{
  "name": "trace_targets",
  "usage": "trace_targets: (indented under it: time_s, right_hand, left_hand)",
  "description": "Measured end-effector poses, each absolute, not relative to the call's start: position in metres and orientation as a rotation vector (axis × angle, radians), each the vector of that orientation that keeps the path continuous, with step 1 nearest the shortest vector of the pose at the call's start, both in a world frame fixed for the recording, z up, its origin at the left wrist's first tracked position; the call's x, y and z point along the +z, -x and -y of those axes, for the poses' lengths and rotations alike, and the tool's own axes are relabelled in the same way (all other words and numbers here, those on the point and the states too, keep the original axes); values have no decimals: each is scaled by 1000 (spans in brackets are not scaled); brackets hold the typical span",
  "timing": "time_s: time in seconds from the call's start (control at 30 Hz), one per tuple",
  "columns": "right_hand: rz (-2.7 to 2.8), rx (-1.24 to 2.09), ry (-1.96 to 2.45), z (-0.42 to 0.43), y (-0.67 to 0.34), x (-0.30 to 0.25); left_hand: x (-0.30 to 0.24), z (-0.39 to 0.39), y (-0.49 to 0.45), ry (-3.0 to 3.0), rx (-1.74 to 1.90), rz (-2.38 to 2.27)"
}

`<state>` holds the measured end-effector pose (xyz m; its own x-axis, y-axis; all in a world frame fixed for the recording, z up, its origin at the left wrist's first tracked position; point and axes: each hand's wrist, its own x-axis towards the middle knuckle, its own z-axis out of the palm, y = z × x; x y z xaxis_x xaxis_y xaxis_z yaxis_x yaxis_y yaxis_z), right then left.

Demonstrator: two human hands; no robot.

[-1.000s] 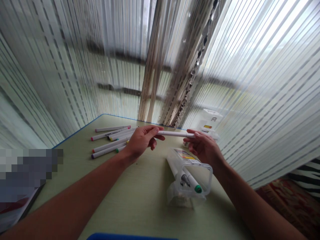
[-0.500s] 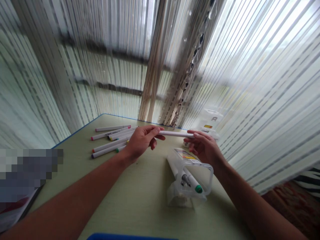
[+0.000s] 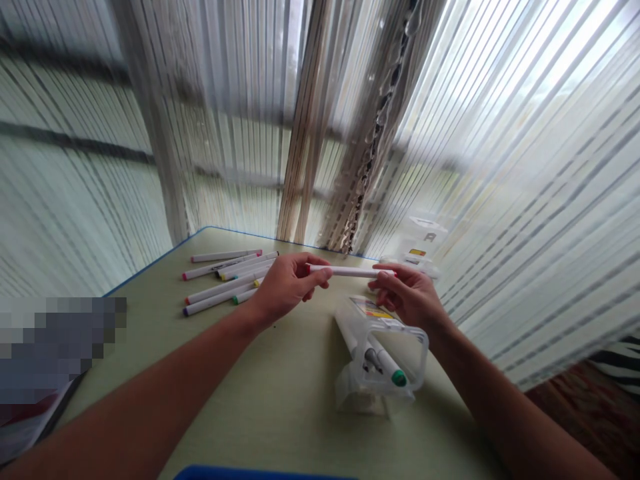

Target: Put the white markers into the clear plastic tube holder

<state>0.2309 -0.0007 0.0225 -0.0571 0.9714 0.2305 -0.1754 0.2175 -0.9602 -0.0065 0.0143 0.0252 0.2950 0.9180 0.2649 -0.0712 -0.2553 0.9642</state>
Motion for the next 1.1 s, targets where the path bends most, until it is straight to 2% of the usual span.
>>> trace_targets:
  time_s: [0.67,1.1]
  right_hand:
    - [1296,1057,903,1,-231,21]
    - [1176,1173,888,1,-231,25]
  left_hand:
    - [24,-15,7,-1575,1139,-829]
    - [26,-14,6,-1456,1161,-803]
